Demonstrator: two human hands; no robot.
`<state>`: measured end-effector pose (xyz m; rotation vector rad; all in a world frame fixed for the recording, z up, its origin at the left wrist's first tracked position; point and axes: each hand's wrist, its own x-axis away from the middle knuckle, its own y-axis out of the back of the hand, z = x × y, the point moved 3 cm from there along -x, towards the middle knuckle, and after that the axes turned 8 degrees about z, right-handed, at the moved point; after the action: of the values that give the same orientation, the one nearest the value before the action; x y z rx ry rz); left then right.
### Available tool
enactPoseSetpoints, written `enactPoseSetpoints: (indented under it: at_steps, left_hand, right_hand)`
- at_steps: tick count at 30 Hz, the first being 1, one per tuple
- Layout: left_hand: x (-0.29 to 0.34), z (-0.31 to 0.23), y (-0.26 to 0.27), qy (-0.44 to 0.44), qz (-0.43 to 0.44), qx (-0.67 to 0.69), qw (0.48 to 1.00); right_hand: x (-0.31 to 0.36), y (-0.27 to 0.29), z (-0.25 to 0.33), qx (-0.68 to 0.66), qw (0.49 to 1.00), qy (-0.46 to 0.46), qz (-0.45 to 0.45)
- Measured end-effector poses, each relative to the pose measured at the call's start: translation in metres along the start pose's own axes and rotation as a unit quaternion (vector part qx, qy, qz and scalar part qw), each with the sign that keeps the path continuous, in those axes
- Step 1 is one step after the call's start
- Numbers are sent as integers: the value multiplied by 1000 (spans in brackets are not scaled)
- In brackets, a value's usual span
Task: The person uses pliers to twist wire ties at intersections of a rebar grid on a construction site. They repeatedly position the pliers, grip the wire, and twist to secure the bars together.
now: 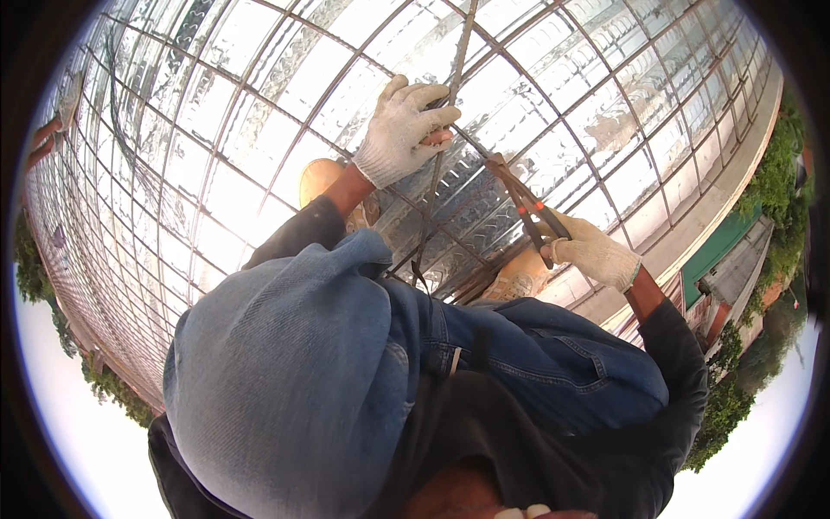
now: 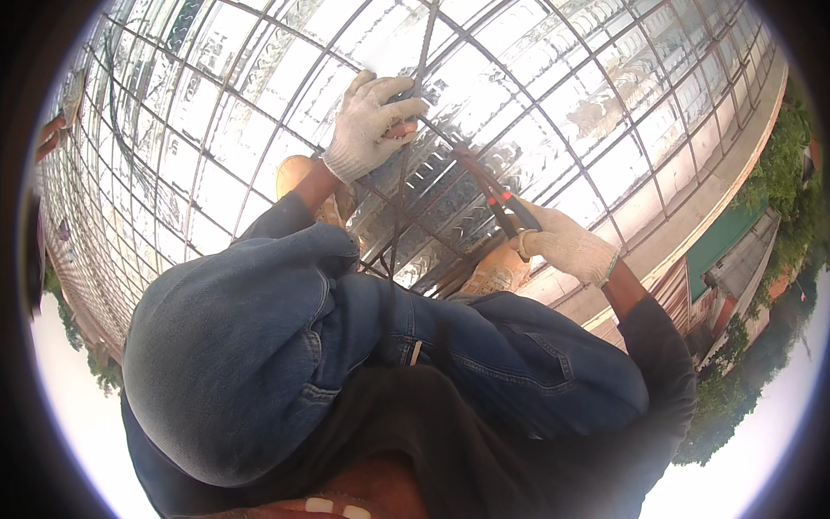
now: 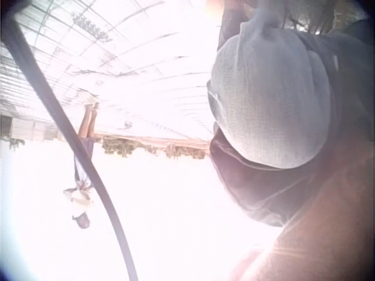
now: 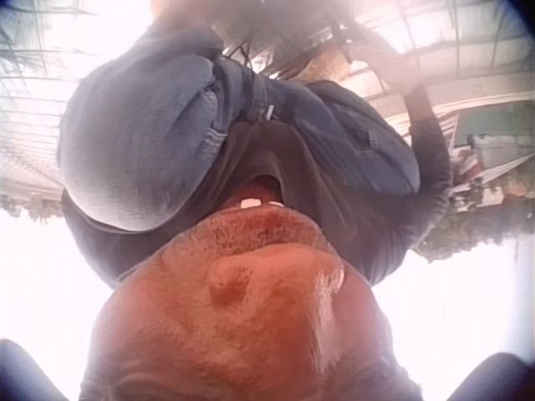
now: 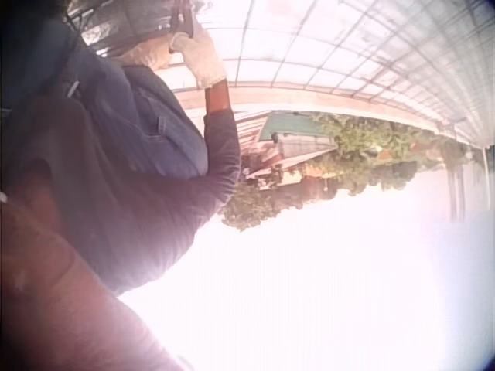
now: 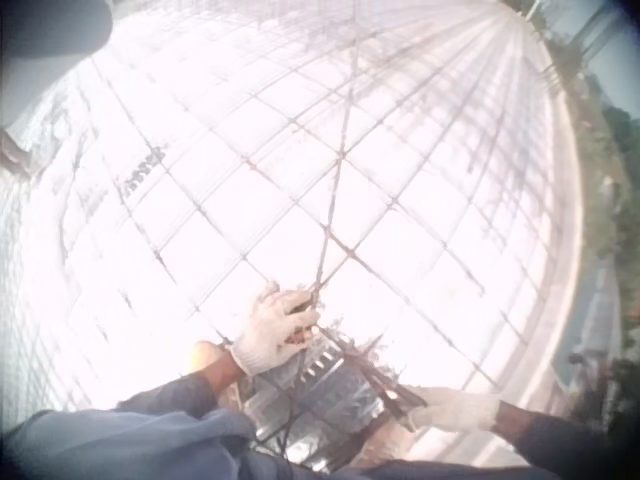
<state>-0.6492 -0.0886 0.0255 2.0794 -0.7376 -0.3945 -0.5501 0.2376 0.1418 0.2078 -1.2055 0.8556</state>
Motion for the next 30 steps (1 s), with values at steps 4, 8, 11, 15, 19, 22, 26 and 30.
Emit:
enactPoseSetpoints:
  at_steps: [4, 8, 11, 15, 19, 22, 26, 30]
  left_hand:
    - [0, -2, 1, 10, -3, 10, 1000]
    - [-1, -4, 3, 17, 1, 12, 1000]
    - [0, -6, 6, 12, 31, 7, 999]
    - [5, -12, 16, 0, 34, 11, 999]
    - [-12, -17, 15, -19, 47, 36, 998]
    - [-2, -15, 20, -10, 35, 42, 998]
    - [2, -13, 25, -6, 32, 33, 999]
    - [2, -16, 22, -1, 30, 48, 998]
  right_hand:
    - [-4, -5, -10, 71, 996, -17, 50]
    - [-4, 5, 6, 249, 968, 33, -25]
    - [6, 11, 39, 268, 959, -19, -89]
    - [6, 21, 50, 250, 957, 5, -150]
    - [7, 21, 55, 285, 943, -13, -168]
    - [-4, 16, 57, 332, 934, 1, -136]
    - [-19, 20, 57, 286, 948, 58, -124]
    - [-26, 31, 89, 240, 936, 147, -212]
